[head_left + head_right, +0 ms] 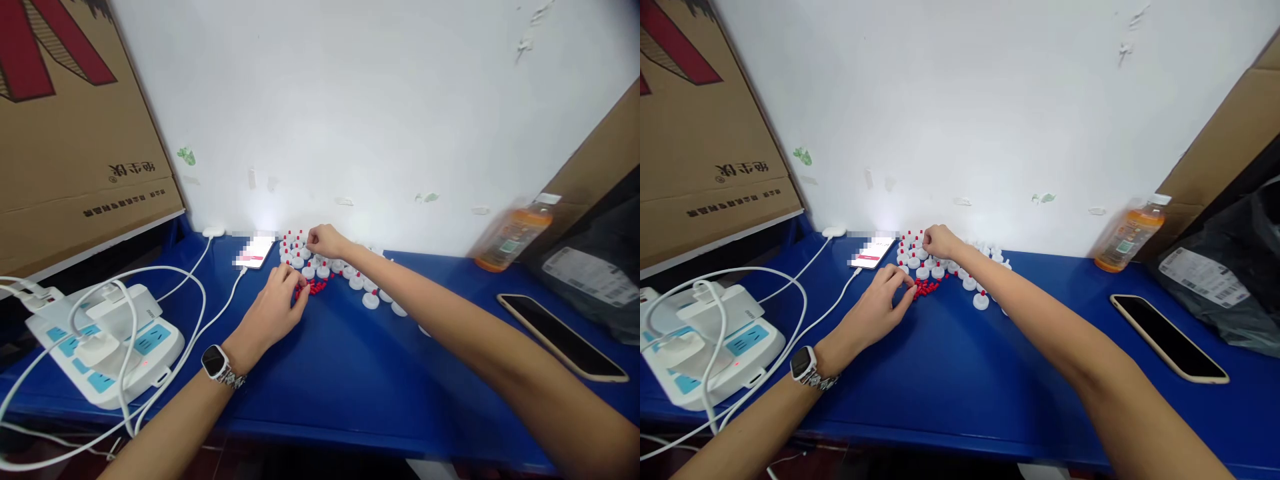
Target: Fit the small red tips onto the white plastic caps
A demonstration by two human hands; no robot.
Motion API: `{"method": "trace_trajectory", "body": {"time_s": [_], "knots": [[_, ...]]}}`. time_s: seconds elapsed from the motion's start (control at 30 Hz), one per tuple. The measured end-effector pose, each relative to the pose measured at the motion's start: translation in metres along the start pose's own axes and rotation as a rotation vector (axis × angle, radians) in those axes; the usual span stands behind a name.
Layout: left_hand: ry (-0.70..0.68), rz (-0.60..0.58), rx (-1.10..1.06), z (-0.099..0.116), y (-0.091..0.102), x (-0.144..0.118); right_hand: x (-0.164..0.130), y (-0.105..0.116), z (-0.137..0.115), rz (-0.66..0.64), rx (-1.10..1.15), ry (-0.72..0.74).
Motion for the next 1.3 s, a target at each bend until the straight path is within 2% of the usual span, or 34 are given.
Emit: {"method": "trace_trajectory", "body": {"time_s": [0.1,0.4,0.6,0.83,0.9,1.03,1.2,1.3], "knots": [[-0.006,-0.002,-0.008,0.001,-0.001,0.0,0.005,0.001,-0.002,-0.015,-0.025,-0.012],[0.024,0.015,-0.028,-0.002,0.003,0.001,0.021,0.007,0.008,0.056,-0.123,-0.119],[0.01,0.025,-0.035,-0.003,0.003,0.0,0.008,-0.003,0.0,-0.078,-0.007,-0.035],[0.011,0.024,-0.03,-0.002,0.002,0.0,0.006,-0.001,-0.001,-0.119,-0.024,-0.024],[0.013,0.023,-0.029,-0.002,0.003,-0.001,0.008,0.0,0.0,-0.095,-0.042,-0.031],[0.024,0.017,-0.034,-0.004,0.002,0.0,0.015,0.004,0.011,0.032,-0.107,-0.115],[0.031,0.021,-0.038,-0.008,0.002,0.001,0.023,-0.006,0.019,0.025,-0.113,-0.18],[0.029,0.025,-0.034,-0.01,0.004,0.001,0.019,0.003,0.015,0.066,-0.09,-0.196]]}}
Point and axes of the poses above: each hand's wrist, its own x-axis towards the middle knuckle, its own y-axis out of the back of the hand, z = x × y, the point moved 8 cm from there along x, towards the middle knuckle, and after that the axes turned 6 degrees about -y, right-handed, at the moved point
